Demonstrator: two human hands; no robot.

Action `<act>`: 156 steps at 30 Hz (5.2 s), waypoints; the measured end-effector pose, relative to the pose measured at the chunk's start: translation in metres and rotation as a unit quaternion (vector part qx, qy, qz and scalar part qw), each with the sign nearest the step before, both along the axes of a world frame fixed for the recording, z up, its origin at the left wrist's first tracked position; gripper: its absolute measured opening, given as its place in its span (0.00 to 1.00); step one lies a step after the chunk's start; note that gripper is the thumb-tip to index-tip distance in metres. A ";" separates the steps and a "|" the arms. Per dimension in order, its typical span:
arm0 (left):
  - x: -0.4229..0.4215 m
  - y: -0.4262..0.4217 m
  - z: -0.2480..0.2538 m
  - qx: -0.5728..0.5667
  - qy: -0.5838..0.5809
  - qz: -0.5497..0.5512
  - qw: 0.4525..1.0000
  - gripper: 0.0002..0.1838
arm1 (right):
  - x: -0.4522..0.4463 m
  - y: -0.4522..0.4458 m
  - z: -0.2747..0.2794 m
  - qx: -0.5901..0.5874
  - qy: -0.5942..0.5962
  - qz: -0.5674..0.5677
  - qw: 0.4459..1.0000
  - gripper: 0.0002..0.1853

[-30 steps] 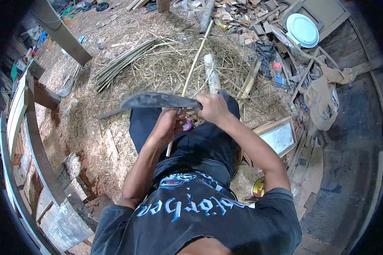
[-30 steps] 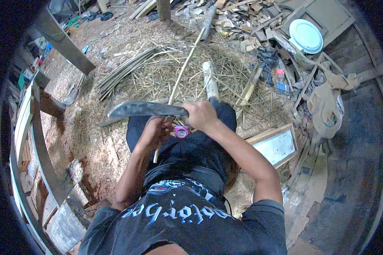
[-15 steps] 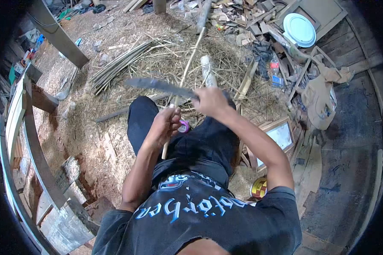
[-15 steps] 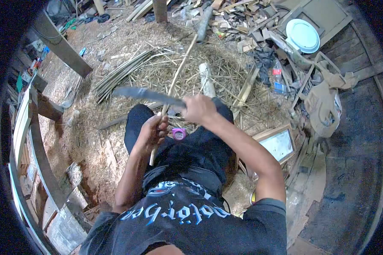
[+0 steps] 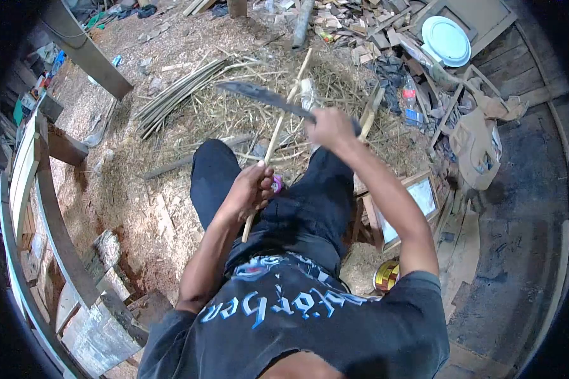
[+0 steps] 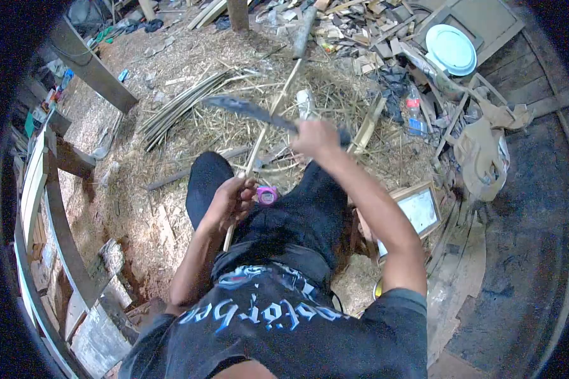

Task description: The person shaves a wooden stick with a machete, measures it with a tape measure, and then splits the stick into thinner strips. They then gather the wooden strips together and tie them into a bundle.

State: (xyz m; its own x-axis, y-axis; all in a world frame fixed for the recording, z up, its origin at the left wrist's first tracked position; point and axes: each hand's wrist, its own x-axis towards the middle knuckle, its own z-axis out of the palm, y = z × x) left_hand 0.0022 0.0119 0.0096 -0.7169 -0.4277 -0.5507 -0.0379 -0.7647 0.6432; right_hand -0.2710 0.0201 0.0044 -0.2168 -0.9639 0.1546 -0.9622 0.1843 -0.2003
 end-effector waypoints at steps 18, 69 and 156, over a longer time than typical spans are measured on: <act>-0.022 -0.004 0.003 -0.077 -0.002 0.035 0.996 0.11 | 0.062 0.037 -0.007 -0.087 -0.077 0.143 0.983 0.08; -0.032 -0.018 -0.015 -0.205 -0.035 -0.003 0.978 0.15 | 0.035 0.016 0.000 -0.023 -0.062 0.022 0.998 0.14; -0.021 -0.001 -0.028 -0.189 -0.021 -0.048 0.981 0.21 | -0.033 -0.007 -0.007 0.085 -0.023 -0.019 0.996 0.16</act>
